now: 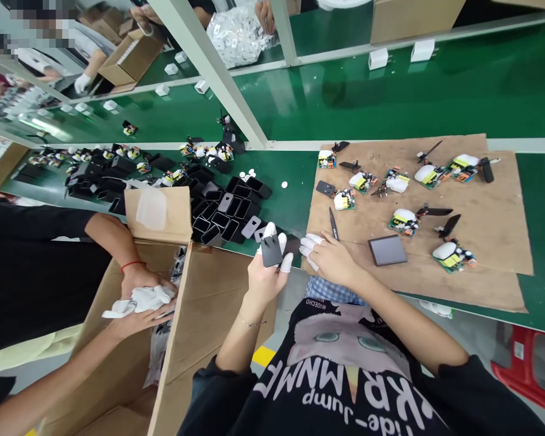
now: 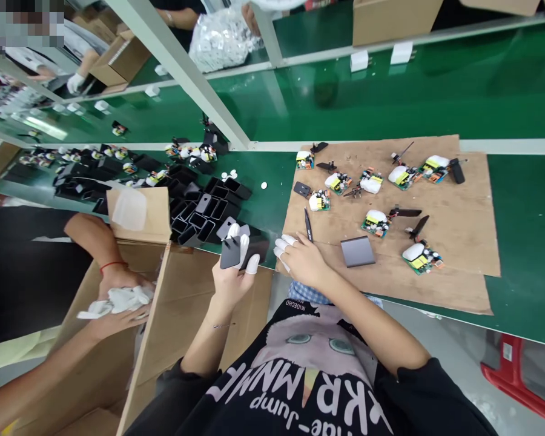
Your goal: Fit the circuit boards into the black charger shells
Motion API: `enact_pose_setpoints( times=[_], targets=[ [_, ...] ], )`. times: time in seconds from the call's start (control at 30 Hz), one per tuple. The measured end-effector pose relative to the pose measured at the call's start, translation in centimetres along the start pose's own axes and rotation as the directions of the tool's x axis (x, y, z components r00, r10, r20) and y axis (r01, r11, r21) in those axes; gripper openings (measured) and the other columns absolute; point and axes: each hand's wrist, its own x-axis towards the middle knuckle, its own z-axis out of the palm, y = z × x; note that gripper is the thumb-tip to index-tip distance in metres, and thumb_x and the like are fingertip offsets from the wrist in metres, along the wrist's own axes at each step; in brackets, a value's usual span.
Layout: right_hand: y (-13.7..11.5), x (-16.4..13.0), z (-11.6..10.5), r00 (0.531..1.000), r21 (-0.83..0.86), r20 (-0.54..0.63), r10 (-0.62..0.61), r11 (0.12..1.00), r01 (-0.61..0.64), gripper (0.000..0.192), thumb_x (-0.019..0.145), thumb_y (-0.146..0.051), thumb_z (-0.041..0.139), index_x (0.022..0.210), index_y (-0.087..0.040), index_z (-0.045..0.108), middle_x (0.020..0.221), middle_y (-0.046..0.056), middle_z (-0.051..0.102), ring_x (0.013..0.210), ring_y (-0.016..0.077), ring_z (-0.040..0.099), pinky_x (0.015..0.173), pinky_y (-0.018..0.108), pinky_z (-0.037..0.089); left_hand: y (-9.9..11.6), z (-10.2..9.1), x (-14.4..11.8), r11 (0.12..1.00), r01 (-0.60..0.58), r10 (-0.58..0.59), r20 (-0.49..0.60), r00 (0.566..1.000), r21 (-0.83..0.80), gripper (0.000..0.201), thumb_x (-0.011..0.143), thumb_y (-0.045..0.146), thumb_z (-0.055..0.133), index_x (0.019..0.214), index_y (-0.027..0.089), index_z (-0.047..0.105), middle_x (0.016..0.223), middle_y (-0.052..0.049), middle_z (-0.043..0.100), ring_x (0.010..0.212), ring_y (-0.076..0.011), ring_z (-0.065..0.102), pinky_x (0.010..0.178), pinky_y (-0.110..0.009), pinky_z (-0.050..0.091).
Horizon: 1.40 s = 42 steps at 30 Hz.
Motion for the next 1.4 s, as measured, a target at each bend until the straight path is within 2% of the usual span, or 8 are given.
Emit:
enact_pose_setpoints(
  times=[0.13, 0.27, 0.33, 0.5, 0.83, 0.97, 1.1, 1.4],
  targets=[
    [-0.4, -2.4, -1.8, 0.977, 0.023, -0.196, 0.080, 0.997, -0.077, 0.034, 0.094, -0.015, 0.047, 0.123, -0.014, 0.065, 0.128, 0.016, 0.067, 0.124, 0.0274, 0.060, 0.108, 0.047, 0.048, 0.2, 1.1, 0.1, 1.000, -0.009, 0.008, 0.168, 0.986, 0.006, 0.052, 0.095, 0.021, 0.050, 0.146, 0.022, 0.044, 0.148, -0.016, 0.051, 0.125, -0.0272, 0.061, 0.097, -0.035, 0.055],
    [-2.2, -5.4, -3.7, 0.839, 0.204, -0.499, 0.217, 0.970, -0.130, 0.035, 0.095, -0.014, 0.049, 0.126, -0.024, 0.062, 0.127, 0.011, 0.067, 0.118, 0.0242, 0.063, 0.101, 0.045, 0.053, 0.3, 1.3, -0.4, 0.997, 0.059, -0.053, 0.123, 0.991, -0.045, 0.050, 0.094, 0.022, 0.052, 0.144, 0.020, 0.048, 0.144, -0.017, 0.055, 0.128, -0.0296, 0.058, 0.103, -0.040, 0.051],
    [-3.5, -6.5, -4.0, 0.790, 0.304, -0.553, 0.266, 0.947, -0.106, 0.036, 0.093, -0.010, 0.051, 0.123, -0.027, 0.064, 0.124, 0.009, 0.068, 0.115, 0.0234, 0.065, 0.099, 0.043, 0.054, 0.4, 1.1, -0.5, 0.998, 0.030, -0.022, 0.120, 0.993, -0.064, 0.047, 0.094, 0.020, 0.051, 0.141, 0.020, 0.050, 0.140, -0.016, 0.058, 0.127, -0.0294, 0.058, 0.103, -0.041, 0.051],
    [-5.7, -7.5, -3.5, 0.817, 0.431, -0.501, 0.285, 0.901, -0.050, 0.038, 0.092, -0.009, 0.051, 0.124, -0.026, 0.063, 0.123, 0.010, 0.069, 0.114, 0.0239, 0.066, 0.097, 0.042, 0.056, 0.2, 1.0, -1.0, 0.997, 0.034, -0.029, 0.074, 0.997, -0.072, 0.046, 0.092, 0.016, 0.052, 0.137, 0.019, 0.053, 0.130, -0.017, 0.065, 0.121, -0.0281, 0.062, 0.103, -0.042, 0.050],
    [-6.1, -8.1, -3.8, 0.777, 0.541, -0.495, 0.389, 0.838, -0.074, 0.031, 0.096, -0.015, 0.050, 0.119, -0.027, 0.068, 0.119, 0.007, 0.072, 0.108, 0.0224, 0.070, 0.091, 0.038, 0.061, -0.6, 1.0, -2.7, 1.000, -0.020, 0.020, 0.036, 0.999, 0.003, 0.029, 0.090, 0.016, 0.051, 0.115, 0.018, 0.065, 0.103, -0.014, 0.074, 0.103, -0.0252, 0.070, 0.088, -0.035, 0.055],
    [-6.4, -8.1, -3.6, 0.772, 0.562, -0.494, 0.400, 0.824, -0.067, 0.030, 0.096, -0.016, 0.051, 0.116, -0.027, 0.070, 0.117, 0.007, 0.073, 0.107, 0.0222, 0.071, 0.090, 0.037, 0.061, -0.4, 1.0, -2.6, 1.000, -0.011, 0.011, -0.065, 0.998, -0.004, 0.031, 0.091, 0.016, 0.049, 0.119, 0.018, 0.063, 0.112, -0.016, 0.072, 0.110, -0.0257, 0.069, 0.092, -0.037, 0.055],
    [-6.4, -8.3, -3.7, 0.755, 0.581, -0.501, 0.423, 0.811, -0.069, 0.032, 0.095, -0.014, 0.052, 0.118, -0.028, 0.069, 0.118, 0.006, 0.073, 0.107, 0.0214, 0.071, 0.091, 0.036, 0.061, -0.3, 1.3, -2.2, 0.998, -0.053, 0.054, 0.012, 0.998, -0.019, 0.030, 0.090, 0.014, 0.050, 0.117, 0.018, 0.065, 0.114, -0.015, 0.072, 0.116, -0.0251, 0.067, 0.091, -0.035, 0.056],
    [-6.3, -8.9, -4.0, 0.732, 0.594, -0.502, 0.461, 0.799, -0.096, 0.030, 0.095, -0.016, 0.053, 0.115, -0.028, 0.071, 0.115, 0.006, 0.074, 0.107, 0.0226, 0.071, 0.091, 0.038, 0.060, -1.2, 1.7, -1.9, 0.993, 0.094, -0.093, 0.027, 0.995, -0.075, 0.028, 0.094, 0.026, 0.049, 0.111, 0.016, 0.069, 0.115, -0.017, 0.072, 0.115, -0.0266, 0.067, 0.096, -0.039, 0.055]
  ],
)
